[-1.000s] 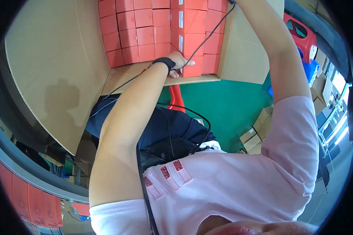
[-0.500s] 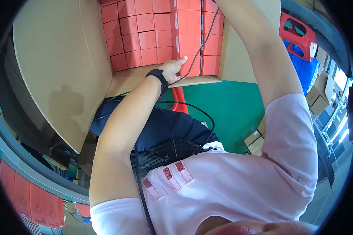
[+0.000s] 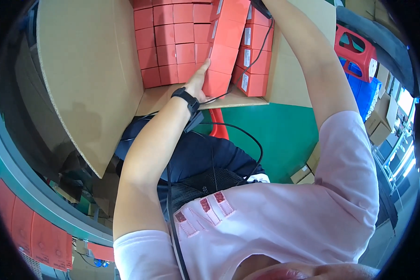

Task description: Packaging components into red boxes and then organizing the boxes into a larger carton.

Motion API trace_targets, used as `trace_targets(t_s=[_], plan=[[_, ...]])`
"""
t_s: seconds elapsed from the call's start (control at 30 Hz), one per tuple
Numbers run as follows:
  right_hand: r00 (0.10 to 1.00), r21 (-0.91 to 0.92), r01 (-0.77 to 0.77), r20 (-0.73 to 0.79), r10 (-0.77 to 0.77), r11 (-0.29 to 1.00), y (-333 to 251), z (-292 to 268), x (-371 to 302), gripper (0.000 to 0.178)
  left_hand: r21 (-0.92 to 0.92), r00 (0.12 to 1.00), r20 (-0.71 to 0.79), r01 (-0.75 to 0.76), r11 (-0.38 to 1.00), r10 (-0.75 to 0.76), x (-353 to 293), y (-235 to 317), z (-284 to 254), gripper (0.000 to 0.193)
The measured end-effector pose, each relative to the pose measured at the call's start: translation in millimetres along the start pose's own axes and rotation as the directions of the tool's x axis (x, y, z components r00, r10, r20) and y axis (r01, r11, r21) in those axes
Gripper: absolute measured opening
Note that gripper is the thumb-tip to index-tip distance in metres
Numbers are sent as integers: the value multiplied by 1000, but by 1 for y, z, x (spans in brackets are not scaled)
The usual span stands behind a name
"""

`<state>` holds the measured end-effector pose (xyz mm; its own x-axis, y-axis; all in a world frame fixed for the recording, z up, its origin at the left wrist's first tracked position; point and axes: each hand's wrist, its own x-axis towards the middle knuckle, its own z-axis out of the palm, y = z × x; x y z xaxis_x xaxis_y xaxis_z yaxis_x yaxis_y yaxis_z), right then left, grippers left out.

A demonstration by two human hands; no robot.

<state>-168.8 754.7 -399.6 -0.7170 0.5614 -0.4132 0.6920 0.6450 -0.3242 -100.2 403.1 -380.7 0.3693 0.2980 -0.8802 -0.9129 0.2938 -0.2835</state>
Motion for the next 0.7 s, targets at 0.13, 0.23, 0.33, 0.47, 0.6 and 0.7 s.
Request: trace_targets(t_s=[0.13, 0.23, 0.33, 0.47, 0.6, 0.7], plan=[[989, 8, -142, 34, 141, 990, -15, -14, -13, 81, 31, 972, -224, -63, 998, 69, -39, 21, -9, 61], [986, 537, -16, 151, -77, 844, -7, -29, -22, 77, -71, 973, -136, -199, 977, 188, -29, 43, -45, 50], [966, 167, -240, -57, 253, 956, -21, -8, -24, 68, -284, 914, -161, -404, 869, 373, -30, 62, -70, 49], [948, 527, -298, 69, 310, 796, -38, 14, -59, 71, -39, 721, -354, -648, 760, 596, -28, 76, -114, 49], [947, 320, -232, -143, 289, 918, 18, 25, -61, 73, -75, 822, -349, -502, 861, 449, -51, 79, -73, 47], [973, 280, -215, -17, 229, 936, -29, 10, -84, 72, -107, 826, -377, -487, 867, 418, -49, 73, -105, 43]])
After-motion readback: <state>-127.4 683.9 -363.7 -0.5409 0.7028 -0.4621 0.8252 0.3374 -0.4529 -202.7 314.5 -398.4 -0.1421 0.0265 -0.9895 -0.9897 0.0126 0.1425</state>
